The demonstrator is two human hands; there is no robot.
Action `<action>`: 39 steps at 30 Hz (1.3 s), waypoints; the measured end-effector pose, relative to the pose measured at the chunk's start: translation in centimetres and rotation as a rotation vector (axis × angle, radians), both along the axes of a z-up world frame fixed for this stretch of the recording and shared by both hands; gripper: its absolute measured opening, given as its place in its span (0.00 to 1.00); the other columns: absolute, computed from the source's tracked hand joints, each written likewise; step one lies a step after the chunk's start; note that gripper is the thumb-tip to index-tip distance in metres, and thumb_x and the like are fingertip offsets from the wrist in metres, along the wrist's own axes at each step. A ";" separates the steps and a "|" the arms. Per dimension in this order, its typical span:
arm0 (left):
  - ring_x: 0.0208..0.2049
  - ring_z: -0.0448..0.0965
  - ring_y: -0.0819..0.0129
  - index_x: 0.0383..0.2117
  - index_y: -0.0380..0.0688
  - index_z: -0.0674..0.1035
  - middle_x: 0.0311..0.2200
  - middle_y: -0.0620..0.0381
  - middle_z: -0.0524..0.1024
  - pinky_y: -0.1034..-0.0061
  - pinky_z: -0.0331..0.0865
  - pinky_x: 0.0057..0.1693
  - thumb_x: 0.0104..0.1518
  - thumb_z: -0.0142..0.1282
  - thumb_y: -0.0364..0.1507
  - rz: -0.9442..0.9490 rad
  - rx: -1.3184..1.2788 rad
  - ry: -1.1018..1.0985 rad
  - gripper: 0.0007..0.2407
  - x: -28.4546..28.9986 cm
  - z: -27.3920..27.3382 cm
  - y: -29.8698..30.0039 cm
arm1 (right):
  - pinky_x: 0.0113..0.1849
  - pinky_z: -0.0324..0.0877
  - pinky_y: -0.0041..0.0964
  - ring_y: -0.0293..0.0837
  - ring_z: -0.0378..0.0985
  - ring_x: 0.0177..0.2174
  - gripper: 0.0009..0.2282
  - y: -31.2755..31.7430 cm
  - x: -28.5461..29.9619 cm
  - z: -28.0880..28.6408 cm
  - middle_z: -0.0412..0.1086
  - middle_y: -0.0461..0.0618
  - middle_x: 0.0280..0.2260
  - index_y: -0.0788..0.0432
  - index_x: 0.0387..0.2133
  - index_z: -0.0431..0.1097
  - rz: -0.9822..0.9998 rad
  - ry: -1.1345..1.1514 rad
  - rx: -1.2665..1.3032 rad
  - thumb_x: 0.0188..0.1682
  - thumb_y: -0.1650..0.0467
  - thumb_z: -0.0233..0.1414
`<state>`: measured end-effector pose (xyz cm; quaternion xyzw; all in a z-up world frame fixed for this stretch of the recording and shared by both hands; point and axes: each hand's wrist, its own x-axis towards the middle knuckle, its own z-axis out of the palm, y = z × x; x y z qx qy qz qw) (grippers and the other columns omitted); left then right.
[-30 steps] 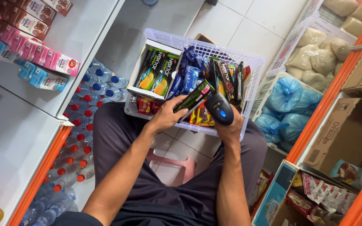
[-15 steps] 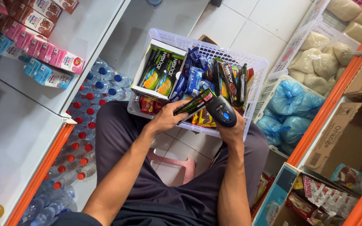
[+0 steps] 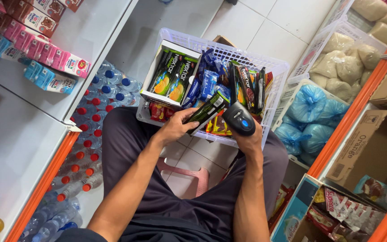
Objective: The person sits on the floor and uses a handheld scanner to scan individual snack packages and boxes before placing them into a white plastic basket.
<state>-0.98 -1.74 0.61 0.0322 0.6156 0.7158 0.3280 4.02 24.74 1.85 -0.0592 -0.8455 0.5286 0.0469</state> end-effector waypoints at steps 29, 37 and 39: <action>0.56 0.68 0.45 0.64 0.54 0.71 0.57 0.43 0.65 0.50 0.65 0.57 0.57 0.56 0.41 -0.015 -0.938 0.497 0.26 -9.2 2.2 -2.3 | 0.35 0.69 0.31 0.35 0.73 0.31 0.10 -14.8 -9.3 -1.8 0.73 0.43 0.32 0.61 0.40 0.72 -0.221 -0.173 -0.494 0.47 0.73 0.60; 0.57 0.66 0.38 0.57 0.56 0.74 0.53 0.39 0.66 0.47 0.70 0.52 0.56 0.62 0.42 -0.094 -1.122 0.558 0.22 -10.1 2.0 -2.7 | 0.33 0.68 0.31 0.35 0.73 0.29 0.07 -15.1 -10.0 -3.0 0.73 0.43 0.29 0.62 0.37 0.73 -0.285 -0.205 -0.497 0.47 0.73 0.60; 0.56 0.68 0.41 0.56 0.53 0.74 0.52 0.40 0.67 0.48 0.70 0.53 0.55 0.63 0.41 -0.116 -1.144 0.556 0.23 -10.6 1.8 -2.7 | 0.34 0.68 0.31 0.34 0.72 0.31 0.08 -15.4 -10.0 -3.1 0.73 0.43 0.31 0.62 0.37 0.72 -0.229 -0.129 -0.554 0.46 0.74 0.61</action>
